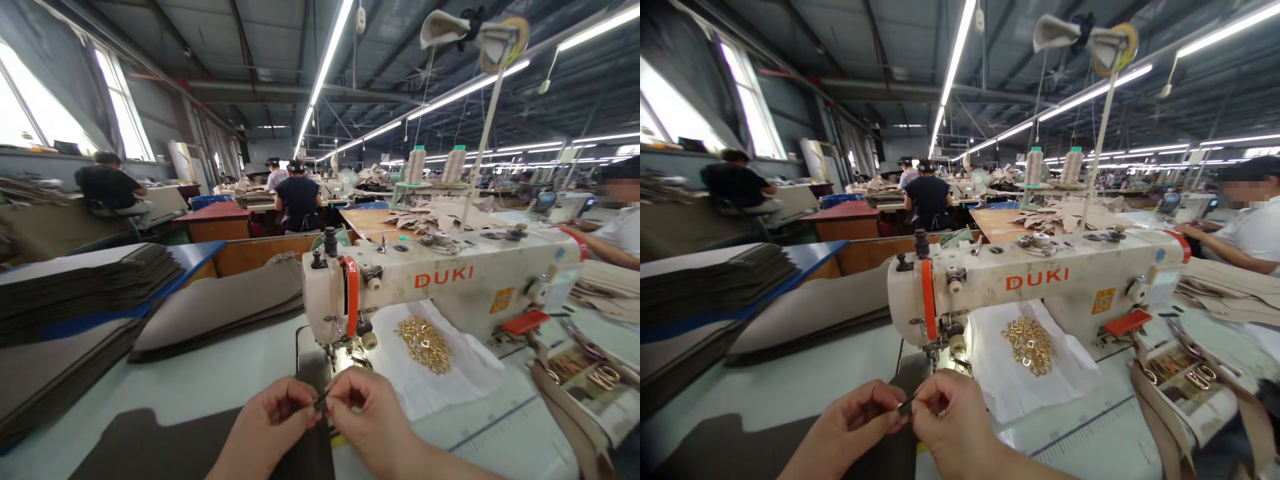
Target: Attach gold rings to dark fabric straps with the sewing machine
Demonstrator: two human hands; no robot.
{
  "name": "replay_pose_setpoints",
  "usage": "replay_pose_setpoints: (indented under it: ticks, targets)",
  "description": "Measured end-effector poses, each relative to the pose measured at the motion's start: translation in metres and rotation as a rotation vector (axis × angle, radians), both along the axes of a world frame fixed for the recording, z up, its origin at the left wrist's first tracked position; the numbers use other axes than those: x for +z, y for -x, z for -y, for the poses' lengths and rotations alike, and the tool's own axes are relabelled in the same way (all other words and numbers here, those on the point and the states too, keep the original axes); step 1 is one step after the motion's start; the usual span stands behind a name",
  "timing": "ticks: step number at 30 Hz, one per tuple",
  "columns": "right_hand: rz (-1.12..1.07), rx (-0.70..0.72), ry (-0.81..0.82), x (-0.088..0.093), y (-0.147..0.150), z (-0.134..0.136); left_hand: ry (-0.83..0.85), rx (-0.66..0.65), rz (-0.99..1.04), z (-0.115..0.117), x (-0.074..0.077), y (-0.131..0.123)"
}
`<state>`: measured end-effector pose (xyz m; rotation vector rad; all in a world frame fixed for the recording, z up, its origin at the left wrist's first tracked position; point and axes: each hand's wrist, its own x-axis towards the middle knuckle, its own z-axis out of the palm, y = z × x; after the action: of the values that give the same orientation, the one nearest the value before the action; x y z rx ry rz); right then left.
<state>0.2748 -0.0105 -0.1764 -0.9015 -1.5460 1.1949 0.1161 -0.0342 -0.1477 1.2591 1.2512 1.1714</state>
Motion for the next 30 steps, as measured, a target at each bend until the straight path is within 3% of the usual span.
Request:
replay_pose_setpoints:
  ticks: [6, 16, 25, 30]
  targets:
    - [0.03, 0.027, 0.027, 0.001, -0.001, 0.001, -0.009, 0.061, -0.019, 0.001, -0.001, -0.003]
    - [-0.176, 0.186, 0.161, 0.0, -0.005, 0.0, -0.121, 0.089, -0.186, 0.009, -0.009, 0.0]
    - [0.177, 0.119, -0.045, 0.01, -0.013, 0.001, -0.094, 0.041, -0.301, 0.009, -0.004, -0.001]
    - [0.17, 0.124, 0.143, 0.007, -0.015, 0.0, -0.155, -0.085, -0.599, 0.006, 0.009, 0.015]
